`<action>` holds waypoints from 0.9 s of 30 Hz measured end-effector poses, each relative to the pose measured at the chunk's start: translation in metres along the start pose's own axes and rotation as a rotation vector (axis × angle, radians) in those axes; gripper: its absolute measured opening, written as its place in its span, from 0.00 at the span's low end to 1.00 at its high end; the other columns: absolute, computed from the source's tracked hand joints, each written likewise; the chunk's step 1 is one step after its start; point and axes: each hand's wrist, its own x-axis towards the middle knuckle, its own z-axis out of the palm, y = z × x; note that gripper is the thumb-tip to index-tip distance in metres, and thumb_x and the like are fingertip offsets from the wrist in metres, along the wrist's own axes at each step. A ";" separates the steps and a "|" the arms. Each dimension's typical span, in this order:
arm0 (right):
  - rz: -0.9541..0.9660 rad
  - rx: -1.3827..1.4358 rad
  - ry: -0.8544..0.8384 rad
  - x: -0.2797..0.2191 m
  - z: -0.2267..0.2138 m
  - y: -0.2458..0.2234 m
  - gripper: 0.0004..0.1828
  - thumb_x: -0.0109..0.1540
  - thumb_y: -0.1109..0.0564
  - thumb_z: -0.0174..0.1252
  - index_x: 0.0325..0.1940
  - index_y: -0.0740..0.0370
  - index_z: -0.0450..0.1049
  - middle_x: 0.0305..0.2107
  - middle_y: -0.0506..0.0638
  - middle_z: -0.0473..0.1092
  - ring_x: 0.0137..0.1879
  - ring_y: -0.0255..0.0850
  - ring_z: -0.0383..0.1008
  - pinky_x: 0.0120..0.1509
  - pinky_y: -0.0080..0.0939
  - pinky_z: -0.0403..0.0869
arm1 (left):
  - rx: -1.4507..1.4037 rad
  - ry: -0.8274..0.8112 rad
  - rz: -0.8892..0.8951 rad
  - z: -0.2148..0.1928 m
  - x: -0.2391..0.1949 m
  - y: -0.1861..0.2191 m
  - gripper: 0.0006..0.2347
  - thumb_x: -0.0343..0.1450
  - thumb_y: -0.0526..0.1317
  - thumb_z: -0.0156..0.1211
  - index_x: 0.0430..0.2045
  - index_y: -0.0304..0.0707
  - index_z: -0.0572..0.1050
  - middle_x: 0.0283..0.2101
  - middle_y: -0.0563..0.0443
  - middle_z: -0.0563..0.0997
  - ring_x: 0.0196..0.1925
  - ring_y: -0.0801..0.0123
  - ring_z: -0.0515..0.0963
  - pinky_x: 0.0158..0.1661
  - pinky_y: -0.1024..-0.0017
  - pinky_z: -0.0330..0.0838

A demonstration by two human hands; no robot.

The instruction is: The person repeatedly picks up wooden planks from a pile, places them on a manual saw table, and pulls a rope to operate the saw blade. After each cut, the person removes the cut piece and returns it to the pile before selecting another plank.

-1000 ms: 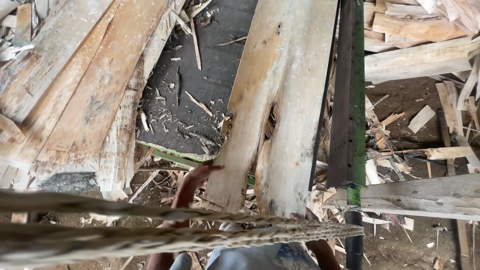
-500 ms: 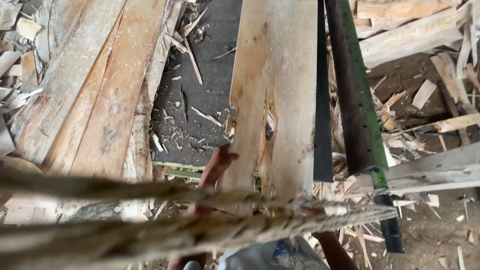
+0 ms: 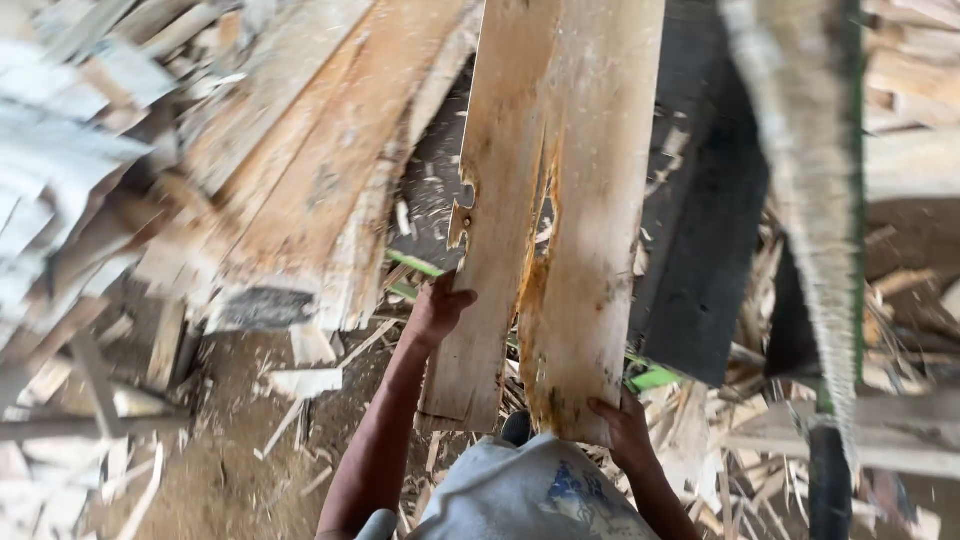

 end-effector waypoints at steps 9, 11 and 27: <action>0.003 -0.230 -0.196 0.035 0.049 -0.021 0.27 0.57 0.67 0.62 0.61 0.66 0.73 0.50 0.57 0.76 0.54 0.45 0.76 0.60 0.45 0.74 | -0.112 0.322 -0.106 -0.088 -0.124 -0.004 0.10 0.72 0.36 0.64 0.40 0.25 0.77 0.33 0.38 0.80 0.33 0.63 0.74 0.36 0.62 0.70; -0.007 -0.306 -0.254 0.045 0.085 -0.040 0.28 0.56 0.67 0.62 0.61 0.64 0.74 0.50 0.56 0.76 0.54 0.44 0.76 0.61 0.46 0.74 | -0.055 0.371 -0.205 -0.110 -0.140 -0.015 0.10 0.75 0.38 0.63 0.37 0.25 0.77 0.31 0.37 0.76 0.29 0.61 0.69 0.31 0.60 0.65; 0.027 -0.649 -0.846 0.250 0.661 -0.116 0.31 0.56 0.59 0.61 0.63 0.72 0.71 0.52 0.62 0.77 0.58 0.51 0.78 0.66 0.54 0.74 | -0.614 0.894 -0.212 -0.509 -0.080 -0.191 0.21 0.72 0.36 0.62 0.57 0.21 0.70 0.51 0.34 0.82 0.49 0.59 0.83 0.52 0.64 0.79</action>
